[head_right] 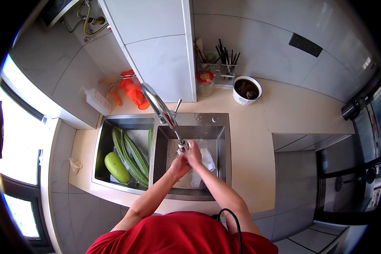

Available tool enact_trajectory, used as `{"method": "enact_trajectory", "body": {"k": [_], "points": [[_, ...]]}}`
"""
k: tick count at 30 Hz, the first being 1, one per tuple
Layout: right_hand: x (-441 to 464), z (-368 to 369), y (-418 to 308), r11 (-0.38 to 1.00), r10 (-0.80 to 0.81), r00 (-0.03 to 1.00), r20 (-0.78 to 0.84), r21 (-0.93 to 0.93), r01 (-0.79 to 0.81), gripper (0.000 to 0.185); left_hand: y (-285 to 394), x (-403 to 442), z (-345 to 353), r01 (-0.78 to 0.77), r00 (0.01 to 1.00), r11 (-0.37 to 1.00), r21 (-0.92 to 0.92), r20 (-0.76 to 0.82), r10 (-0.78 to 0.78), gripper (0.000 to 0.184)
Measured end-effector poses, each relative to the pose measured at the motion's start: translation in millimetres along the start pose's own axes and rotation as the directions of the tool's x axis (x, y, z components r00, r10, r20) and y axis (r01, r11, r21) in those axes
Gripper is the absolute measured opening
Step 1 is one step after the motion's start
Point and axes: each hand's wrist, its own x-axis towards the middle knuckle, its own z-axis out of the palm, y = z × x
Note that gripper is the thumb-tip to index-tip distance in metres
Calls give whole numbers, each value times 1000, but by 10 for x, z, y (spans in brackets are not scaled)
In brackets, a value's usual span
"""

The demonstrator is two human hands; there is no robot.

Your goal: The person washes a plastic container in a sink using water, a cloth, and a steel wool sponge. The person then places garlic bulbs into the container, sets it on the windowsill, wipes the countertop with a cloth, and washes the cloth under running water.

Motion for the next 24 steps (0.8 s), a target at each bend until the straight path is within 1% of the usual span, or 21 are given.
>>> {"method": "enact_trajectory", "body": {"k": [1,2,3,4,5,6,7,9,10,12,13,14,15,16,17,19,20,21,22,23,24], "points": [[-158,30,-114,993,-101,995,11,-57,101,31,17,76,-72,-18,1000,1000,-14,-3,18,40],[-327,-32,-389,985,-125,979,160,-98,142,28,74,320,-391,29,999,999,37,31,-30,40],[-454,135,-311,836,-547,832,-92,4,549,26,140,606,-778,215,657,960,-179,754,-6,40],[-422,165,-229,861,-506,858,-90,16,509,27,192,453,-571,37,905,996,-79,425,0,38],[-390,189,-144,884,-462,883,-87,31,466,27,246,276,-370,-84,996,993,88,27,82,36],[-249,93,-90,992,-122,983,139,56,115,29,342,-30,-67,-87,985,978,191,-128,112,34],[-156,38,-8,997,-43,999,9,57,42,30,381,-45,-159,-48,977,925,376,-176,122,35],[73,-5,486,937,-302,950,-85,-210,279,28,468,-125,-137,-235,949,748,621,-20,315,27],[48,-54,364,937,-304,949,-84,-206,282,28,495,-82,-195,-237,948,745,623,-21,319,27],[-81,-232,89,874,-464,868,-174,-247,418,29,495,14,-284,-242,948,747,619,-15,319,23],[-166,-259,-50,874,-465,869,-171,-248,419,29,485,-8,-226,-242,947,749,616,-17,320,23],[-261,-238,-187,929,-344,939,14,-142,342,33,463,-51,-98,-228,939,808,544,-96,330,21],[-340,-183,-257,970,-221,952,210,-54,237,36,429,-69,-12,-218,927,858,465,-175,330,20],[-381,-60,-223,943,-332,938,97,-3,334,37,377,-10,-42,-307,898,827,470,-144,416,20],[-385,-40,-163,943,-332,938,96,-4,334,37,345,52,-74,-307,898,828,470,-144,415,20],[-445,-93,-294,972,-229,968,98,-31,233,36,326,93,-81,-368,833,782,503,-196,518,23],[-429,-160,-348,991,-117,976,186,-40,126,34,360,87,-125,-366,833,781,507,-196,518,23],[-387,-267,-401,998,-2,962,272,-60,20,32,450,48,-152,-288,887,748,598,-127,444,27],[-298,-270,-220,995,-33,947,320,103,0,35,548,4,-174,-216,933,696,685,-67,355,30],[-154,-177,143,941,-48,925,378,327,-85,37,656,-31,-188,-153,967,647,747,-23,256,25],[-148,-278,105,909,-19,912,409,387,-155,37,730,-46,-172,-122,976,580,806,-9,218,26]]}}
